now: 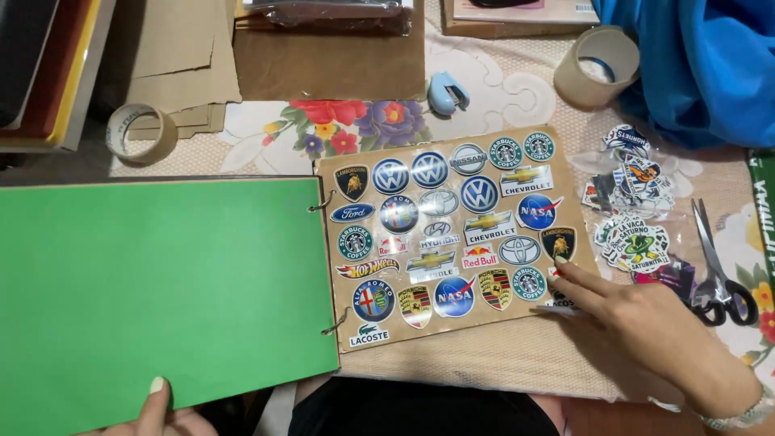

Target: The person flips through a binder filled with stickers, then uses scissors to cut open a plastic package containing more stickers. They remove the stickers and place them on the binder page, then use scissors to cut a piece of tape from a roll.

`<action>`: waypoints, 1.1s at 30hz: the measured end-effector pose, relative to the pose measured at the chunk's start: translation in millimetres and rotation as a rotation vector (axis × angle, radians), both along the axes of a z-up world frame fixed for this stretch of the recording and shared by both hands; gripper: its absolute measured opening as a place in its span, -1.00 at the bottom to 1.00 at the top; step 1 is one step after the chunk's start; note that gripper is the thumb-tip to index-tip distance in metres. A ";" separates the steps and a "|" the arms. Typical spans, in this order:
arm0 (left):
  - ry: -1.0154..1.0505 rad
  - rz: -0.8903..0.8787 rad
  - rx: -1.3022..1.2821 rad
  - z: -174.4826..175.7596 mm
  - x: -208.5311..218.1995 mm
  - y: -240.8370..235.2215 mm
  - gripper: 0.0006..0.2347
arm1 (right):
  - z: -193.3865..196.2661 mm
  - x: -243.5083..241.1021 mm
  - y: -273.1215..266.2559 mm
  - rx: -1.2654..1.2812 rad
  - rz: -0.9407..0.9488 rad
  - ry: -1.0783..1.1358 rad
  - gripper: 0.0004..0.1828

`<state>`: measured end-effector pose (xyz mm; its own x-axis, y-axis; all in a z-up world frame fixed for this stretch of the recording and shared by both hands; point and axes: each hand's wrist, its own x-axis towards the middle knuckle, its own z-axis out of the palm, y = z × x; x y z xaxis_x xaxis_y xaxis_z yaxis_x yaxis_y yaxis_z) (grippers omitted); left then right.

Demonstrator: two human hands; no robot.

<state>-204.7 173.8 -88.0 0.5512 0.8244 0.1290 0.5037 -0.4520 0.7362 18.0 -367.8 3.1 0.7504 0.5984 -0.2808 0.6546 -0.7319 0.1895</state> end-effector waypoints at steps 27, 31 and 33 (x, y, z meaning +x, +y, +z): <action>-0.783 0.264 -0.808 34.9 120.8 16.4 -0.06 | -24.9 -36.6 1.3 0.123 -0.105 -0.151 -0.32; -0.667 0.284 -0.873 34.9 142.2 22.1 -0.04 | -29.0 -41.3 -4.3 0.131 -0.111 -0.136 -0.37; -0.658 0.275 -0.870 33.8 141.0 19.2 -0.03 | -29.5 -40.7 -3.1 0.151 -0.113 -0.137 -0.38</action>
<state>-63.7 193.0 -54.2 0.3732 0.8591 -0.3502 -0.0959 0.4112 0.9065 -22.7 -370.9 -26.4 0.8400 0.5359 -0.0853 0.5425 -0.8259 0.1536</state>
